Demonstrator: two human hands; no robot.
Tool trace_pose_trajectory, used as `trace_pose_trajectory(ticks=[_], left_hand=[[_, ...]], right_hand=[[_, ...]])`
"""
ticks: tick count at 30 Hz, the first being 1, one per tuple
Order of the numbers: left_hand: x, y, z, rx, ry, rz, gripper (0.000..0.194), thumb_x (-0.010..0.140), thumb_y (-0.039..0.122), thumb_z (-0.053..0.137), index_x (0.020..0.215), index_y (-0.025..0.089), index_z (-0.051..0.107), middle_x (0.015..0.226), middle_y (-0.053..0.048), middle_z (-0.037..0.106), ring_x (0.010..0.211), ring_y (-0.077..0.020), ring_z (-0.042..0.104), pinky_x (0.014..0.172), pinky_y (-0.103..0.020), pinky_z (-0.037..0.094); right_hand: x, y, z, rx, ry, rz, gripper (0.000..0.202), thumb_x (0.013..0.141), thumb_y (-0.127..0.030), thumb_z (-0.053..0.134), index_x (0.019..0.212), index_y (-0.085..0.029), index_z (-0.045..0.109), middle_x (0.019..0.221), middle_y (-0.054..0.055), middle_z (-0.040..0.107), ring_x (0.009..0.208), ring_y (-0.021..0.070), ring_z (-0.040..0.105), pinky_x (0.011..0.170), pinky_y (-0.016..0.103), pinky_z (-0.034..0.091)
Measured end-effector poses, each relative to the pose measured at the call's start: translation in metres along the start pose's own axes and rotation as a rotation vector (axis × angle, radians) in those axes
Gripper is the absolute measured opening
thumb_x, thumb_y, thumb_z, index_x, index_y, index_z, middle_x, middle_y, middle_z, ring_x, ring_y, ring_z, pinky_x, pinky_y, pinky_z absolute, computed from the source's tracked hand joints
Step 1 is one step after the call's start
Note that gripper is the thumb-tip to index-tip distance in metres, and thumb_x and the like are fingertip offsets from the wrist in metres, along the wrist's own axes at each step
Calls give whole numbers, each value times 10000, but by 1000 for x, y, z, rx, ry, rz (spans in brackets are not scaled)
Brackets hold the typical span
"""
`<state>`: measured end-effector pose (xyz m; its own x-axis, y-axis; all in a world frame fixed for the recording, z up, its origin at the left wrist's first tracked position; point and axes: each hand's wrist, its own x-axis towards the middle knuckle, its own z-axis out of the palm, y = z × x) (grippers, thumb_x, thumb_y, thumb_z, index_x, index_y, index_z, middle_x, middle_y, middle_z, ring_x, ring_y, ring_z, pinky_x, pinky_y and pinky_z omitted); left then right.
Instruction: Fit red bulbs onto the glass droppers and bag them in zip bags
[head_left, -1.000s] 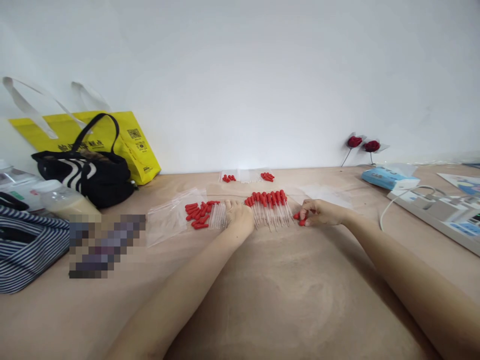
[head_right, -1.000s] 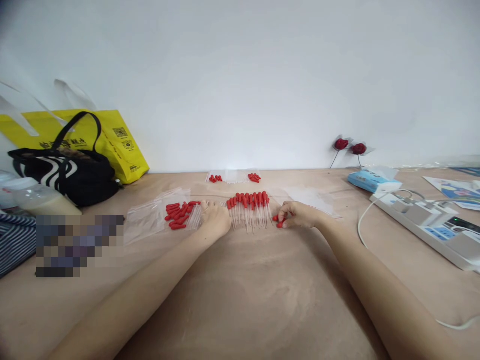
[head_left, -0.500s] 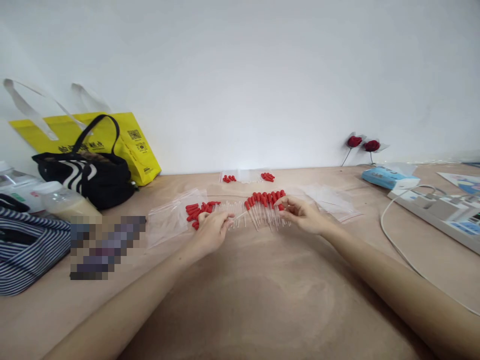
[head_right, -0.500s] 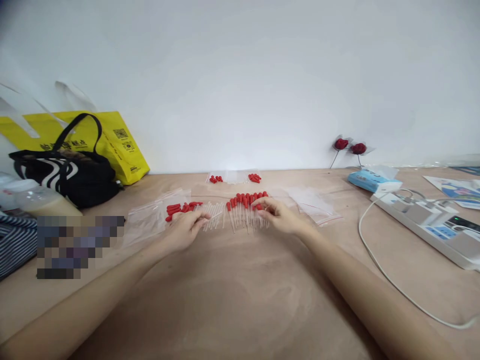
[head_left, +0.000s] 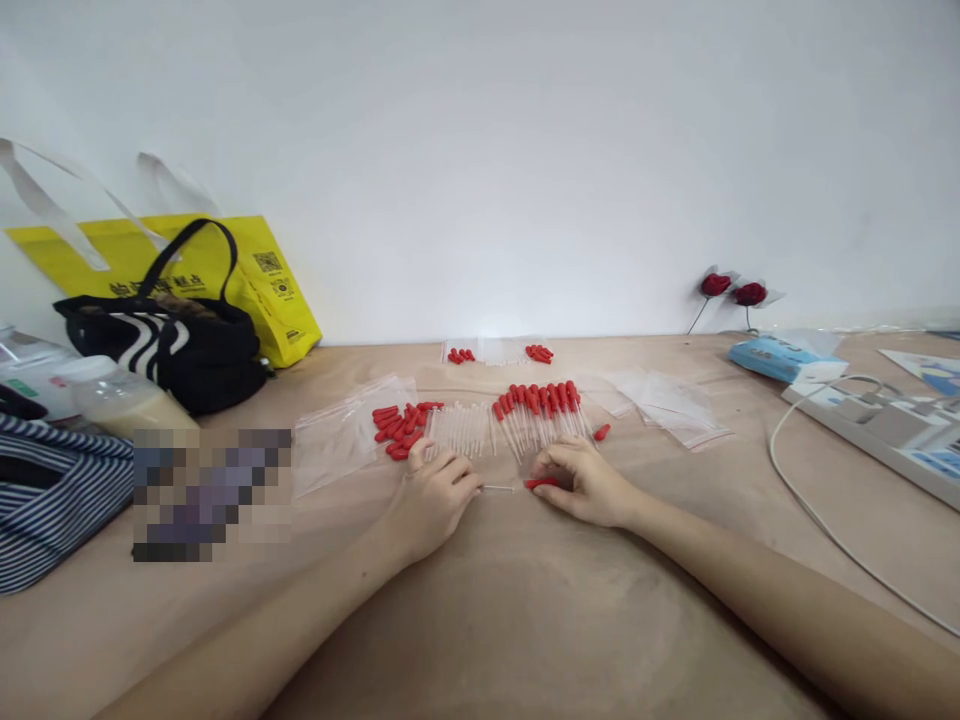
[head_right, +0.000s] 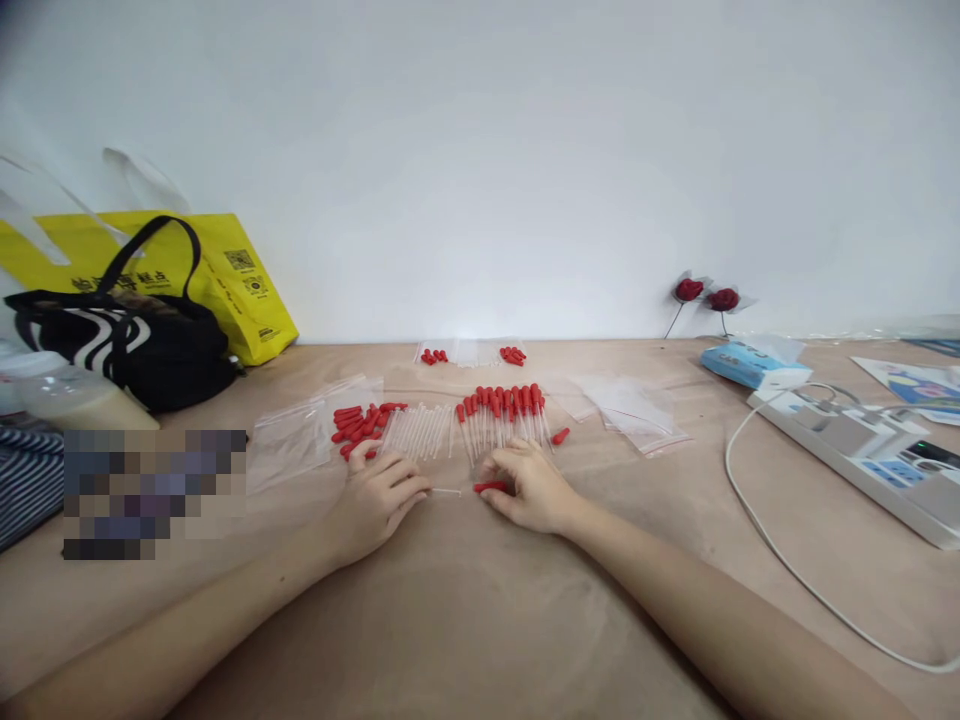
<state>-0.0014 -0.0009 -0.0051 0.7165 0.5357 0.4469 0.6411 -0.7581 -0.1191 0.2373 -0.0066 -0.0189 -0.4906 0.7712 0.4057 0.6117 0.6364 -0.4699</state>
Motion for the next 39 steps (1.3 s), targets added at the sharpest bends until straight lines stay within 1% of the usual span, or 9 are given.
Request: trace_pose_trajectory(ticks=[3,5,8,12,21,25,29,34,39], left_hand=[[1,2,0,9,14,-7,206,840,174,413,774,216,603,759,-19,624,765,-166,523,905,-467,183],[1,4,0,-3,22,-19,203,841,178,413,766,214,599,753,-12,628,767,-162,530,922,-468,169],[0,5,1,-37,50,-33,196,844,174,413,765,210,588,739,7,639,762,-149,542,953,-466,134],[0,5,3,-60,98,-40,184,849,176,420,772,213,583,734,24,656,756,-142,554,969,-461,114],[-2,5,2,-68,117,-44,196,851,180,417,807,227,602,735,12,668,740,-151,558,924,-448,178],[-2,6,3,-70,160,-35,193,859,199,422,847,236,611,729,13,671,738,-139,565,910,-418,198],[0,8,1,-47,192,0,212,870,201,407,851,244,614,679,18,656,702,-135,554,862,-405,221],[0,10,0,-12,176,29,228,864,180,395,796,235,605,646,20,633,684,-136,533,810,-390,230],[0,12,2,5,145,24,209,848,176,409,781,227,600,639,14,626,695,-141,522,810,-384,226]], right_hand=[[-1,2,-1,-57,-8,-26,190,734,-272,605,915,-217,609,841,34,613,806,178,525,730,331,374],[-2,1,-1,-79,-21,-21,147,764,-275,577,897,-239,628,852,30,615,810,175,524,736,332,365],[-1,-2,2,-65,-17,6,90,784,-239,549,829,-235,627,821,12,627,787,165,519,735,328,359],[1,-8,7,10,9,43,57,782,-220,549,795,-211,603,758,8,631,740,160,510,719,329,363],[3,-13,7,146,21,69,92,790,-253,550,806,-210,630,688,13,591,699,146,505,714,325,388],[2,-13,8,174,46,20,133,782,-299,569,863,-229,649,715,18,627,722,152,521,749,345,379],[1,-15,9,120,135,-49,136,790,-308,560,858,-236,655,729,15,662,739,159,529,778,372,342],[-1,-15,11,75,155,-140,137,791,-318,559,856,-239,650,766,20,679,753,164,544,764,374,333],[-1,-15,14,41,159,-150,131,797,-315,549,856,-250,647,765,11,683,736,160,544,748,367,325]])
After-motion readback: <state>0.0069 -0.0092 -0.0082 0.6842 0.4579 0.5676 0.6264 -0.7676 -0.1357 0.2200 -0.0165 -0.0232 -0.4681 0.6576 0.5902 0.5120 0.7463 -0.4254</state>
